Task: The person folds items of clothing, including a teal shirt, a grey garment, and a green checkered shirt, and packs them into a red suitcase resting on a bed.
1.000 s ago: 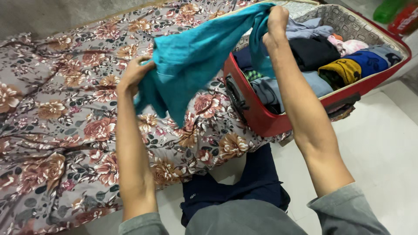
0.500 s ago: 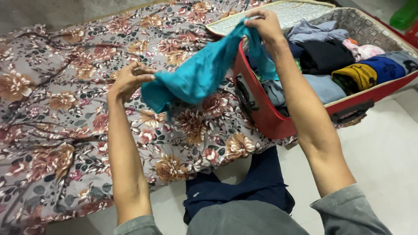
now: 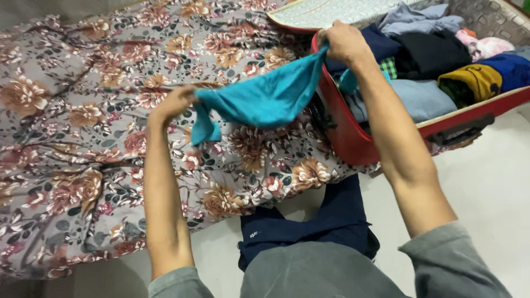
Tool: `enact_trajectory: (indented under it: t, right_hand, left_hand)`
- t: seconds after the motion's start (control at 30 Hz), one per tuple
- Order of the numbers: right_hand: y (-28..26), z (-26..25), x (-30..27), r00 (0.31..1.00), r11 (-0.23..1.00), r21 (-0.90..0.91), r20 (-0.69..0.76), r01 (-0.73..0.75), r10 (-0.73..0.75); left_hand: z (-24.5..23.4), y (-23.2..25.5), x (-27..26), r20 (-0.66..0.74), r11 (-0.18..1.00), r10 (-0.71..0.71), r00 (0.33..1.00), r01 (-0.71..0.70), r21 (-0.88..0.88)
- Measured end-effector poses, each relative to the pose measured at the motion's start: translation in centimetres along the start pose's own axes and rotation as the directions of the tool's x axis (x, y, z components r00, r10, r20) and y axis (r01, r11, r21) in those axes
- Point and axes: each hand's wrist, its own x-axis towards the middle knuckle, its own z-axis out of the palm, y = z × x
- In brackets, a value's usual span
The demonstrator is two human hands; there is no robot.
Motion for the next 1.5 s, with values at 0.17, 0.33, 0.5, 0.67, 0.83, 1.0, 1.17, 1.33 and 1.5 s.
enact_trajectory:
  t: [0.17, 0.33, 0.5, 0.67, 0.83, 1.0, 1.17, 1.33, 1.5]
  right_hand:
    - [-4.2, -0.2, -1.1, 0.997, 0.992, 0.098, -0.007, -0.078, 0.079]
    - [-13.7, 2.5, -1.8, 0.879, 0.781, 0.448, -0.022, 0.434, -0.476]
    - [-17.6, 8.0, -1.3, 0.971, 0.613, 0.754, -0.18, 0.238, -0.156]
    - [-15.0, 12.2, 1.3, 0.987, 0.367, 0.928, -0.113, 0.062, 0.118]
    - [-13.6, 7.7, 2.1, 0.961, -0.045, 0.993, 0.118, -0.11, 0.252]
    - [-17.4, 5.2, 3.0, 0.997, -0.215, 0.974, 0.076, -0.068, 0.03]
    - [-19.4, 1.9, 0.8, 0.997, -0.228, 0.973, -0.017, 0.032, 0.069]
    - [-21.2, 0.2, -2.3, 0.872, 0.683, 0.62, -0.487, 0.385, -0.049]
    - [-21.7, 4.1, -2.5, 0.894, 0.675, 0.679, -0.443, 0.289, 0.063]
  left_hand:
    - [1.7, 3.4, 2.4, -0.304, 0.682, -0.056, 0.951, -0.186, -0.707]
    - [4.3, 11.6, 5.2, -0.369, 0.298, -0.005, 0.929, -0.351, -0.887]
    - [5.4, 17.2, 4.9, -0.384, 0.295, 0.151, 0.911, -0.412, -0.862]
    - [4.3, 16.1, 2.2, -0.462, 0.918, 0.248, 0.852, -0.359, -0.168]
    - [4.4, 12.1, 0.9, -0.286, 0.96, 0.2, 0.937, -0.128, 0.249]
    - [7.8, 14.1, 1.4, 0.061, 0.944, 0.311, 0.948, -0.301, -0.137]
    - [7.9, 13.3, 4.8, -0.333, 0.985, 0.026, 0.943, -0.081, -0.152]
    - [7.9, 9.8, 7.9, -0.648, 0.834, -0.211, 0.732, -0.211, -0.51]
    - [7.0, 12.1, 6.6, -0.468, 0.451, -0.152, 0.87, -0.361, -0.816]
